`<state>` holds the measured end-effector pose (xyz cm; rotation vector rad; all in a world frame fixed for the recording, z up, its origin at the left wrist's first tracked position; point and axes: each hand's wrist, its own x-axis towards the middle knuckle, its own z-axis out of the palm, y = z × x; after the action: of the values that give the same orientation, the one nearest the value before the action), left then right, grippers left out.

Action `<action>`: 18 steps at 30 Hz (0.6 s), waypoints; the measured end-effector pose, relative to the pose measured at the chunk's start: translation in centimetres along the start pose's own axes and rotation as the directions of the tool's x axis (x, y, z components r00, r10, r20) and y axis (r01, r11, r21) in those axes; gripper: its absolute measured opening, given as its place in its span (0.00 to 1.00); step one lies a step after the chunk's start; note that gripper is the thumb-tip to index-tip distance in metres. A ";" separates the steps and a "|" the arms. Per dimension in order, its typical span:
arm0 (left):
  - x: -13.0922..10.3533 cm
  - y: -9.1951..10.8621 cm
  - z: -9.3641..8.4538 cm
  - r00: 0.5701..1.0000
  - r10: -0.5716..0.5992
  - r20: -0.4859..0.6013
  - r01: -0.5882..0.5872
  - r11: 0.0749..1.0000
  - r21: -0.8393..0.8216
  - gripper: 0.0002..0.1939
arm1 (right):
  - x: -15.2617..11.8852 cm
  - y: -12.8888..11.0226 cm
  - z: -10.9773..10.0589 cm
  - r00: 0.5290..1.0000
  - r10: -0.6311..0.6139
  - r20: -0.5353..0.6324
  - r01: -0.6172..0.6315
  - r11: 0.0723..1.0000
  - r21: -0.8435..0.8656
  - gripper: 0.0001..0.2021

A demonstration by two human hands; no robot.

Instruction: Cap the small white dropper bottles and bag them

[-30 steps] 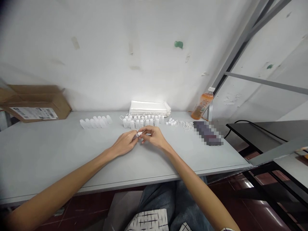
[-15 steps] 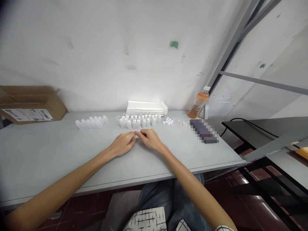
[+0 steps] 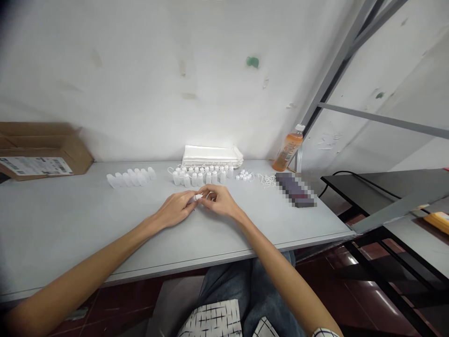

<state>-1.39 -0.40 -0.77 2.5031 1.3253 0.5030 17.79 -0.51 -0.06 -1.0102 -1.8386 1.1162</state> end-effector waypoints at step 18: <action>-0.1 -0.3 0.2 0.999 0.032 -0.015 -0.032 0.999 0.013 0.08 | 0.0 0.2 0.4 0.999 -0.037 -0.028 0.031 0.983 -0.181 0.12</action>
<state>-1.56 -0.33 -1.05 2.5395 1.2993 0.5238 17.50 -0.52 -0.41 -1.0881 -1.9515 0.9214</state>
